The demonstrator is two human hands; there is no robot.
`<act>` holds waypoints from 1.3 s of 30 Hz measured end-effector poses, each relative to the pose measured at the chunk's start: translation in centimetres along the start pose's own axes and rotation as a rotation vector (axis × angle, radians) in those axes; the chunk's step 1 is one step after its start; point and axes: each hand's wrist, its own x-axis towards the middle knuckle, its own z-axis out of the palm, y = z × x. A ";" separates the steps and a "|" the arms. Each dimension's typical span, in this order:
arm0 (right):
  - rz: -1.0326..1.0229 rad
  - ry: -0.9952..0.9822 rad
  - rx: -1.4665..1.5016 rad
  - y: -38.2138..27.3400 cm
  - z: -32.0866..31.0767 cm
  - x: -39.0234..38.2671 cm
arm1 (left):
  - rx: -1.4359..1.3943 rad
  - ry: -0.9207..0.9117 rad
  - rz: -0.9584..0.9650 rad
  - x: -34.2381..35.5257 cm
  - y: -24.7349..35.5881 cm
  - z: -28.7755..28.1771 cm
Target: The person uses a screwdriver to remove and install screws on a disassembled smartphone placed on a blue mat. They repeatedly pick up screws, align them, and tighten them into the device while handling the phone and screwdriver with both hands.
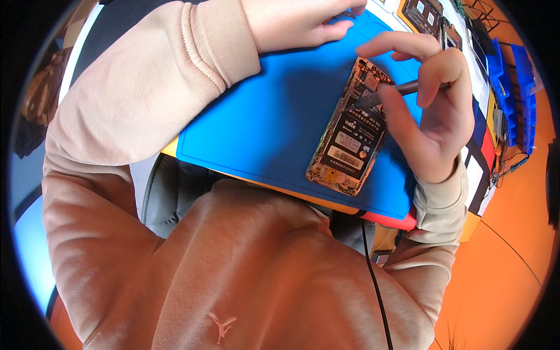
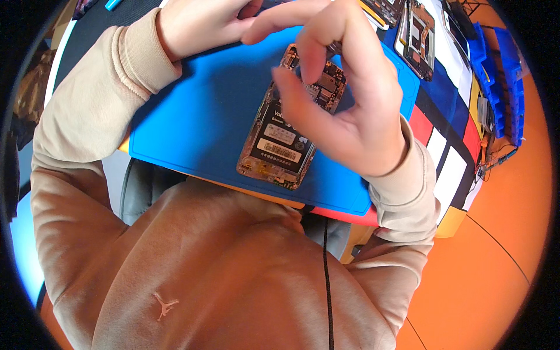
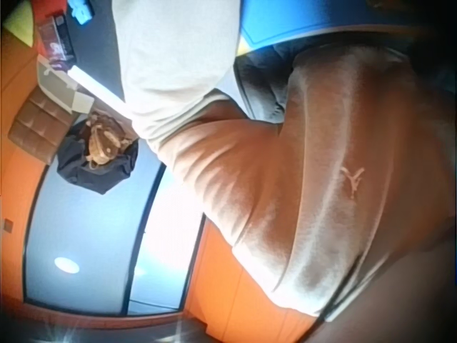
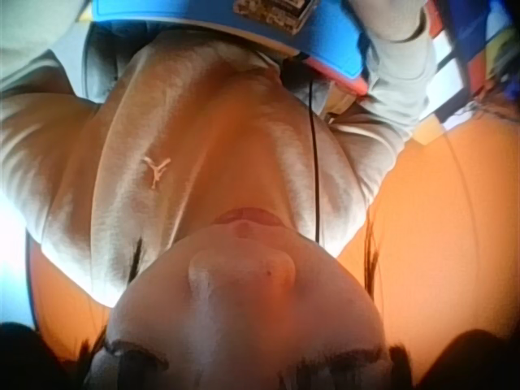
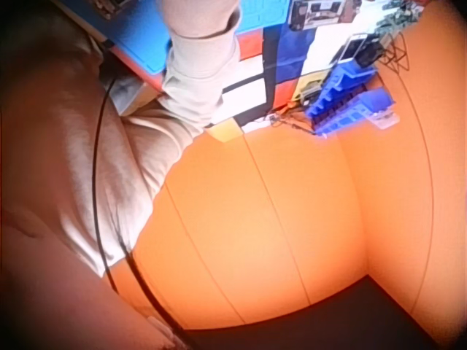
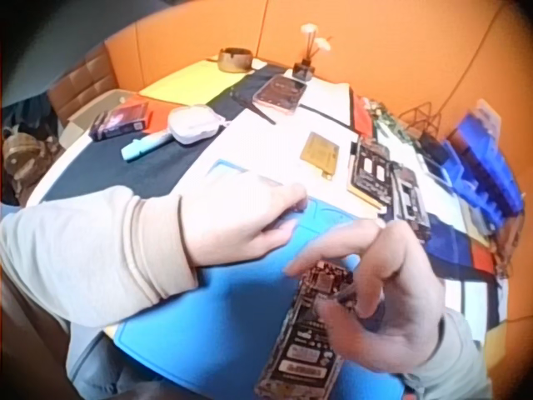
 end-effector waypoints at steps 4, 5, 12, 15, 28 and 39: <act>0.111 0.046 0.049 0.2 0.1 -0.1 | 0.025 0.008 -0.014 0.0 0.1 0.0; 0.146 0.101 0.042 0.3 0.4 -0.3 | 0.029 0.009 -0.010 0.0 0.1 0.0; 0.038 0.039 -0.006 0.6 0.5 -1.0 | 0.070 -0.028 -0.046 0.0 0.1 -0.1; 0.082 0.165 -0.075 0.4 0.9 -0.8 | 0.060 -0.026 -0.049 0.0 0.2 -0.1; 0.136 0.086 -0.113 -0.5 0.5 -0.7 | 0.000 0.017 0.004 0.0 -0.1 0.2; 0.105 0.075 -0.104 -0.1 0.7 -1.1 | -0.022 -0.029 -0.022 0.2 -0.2 0.2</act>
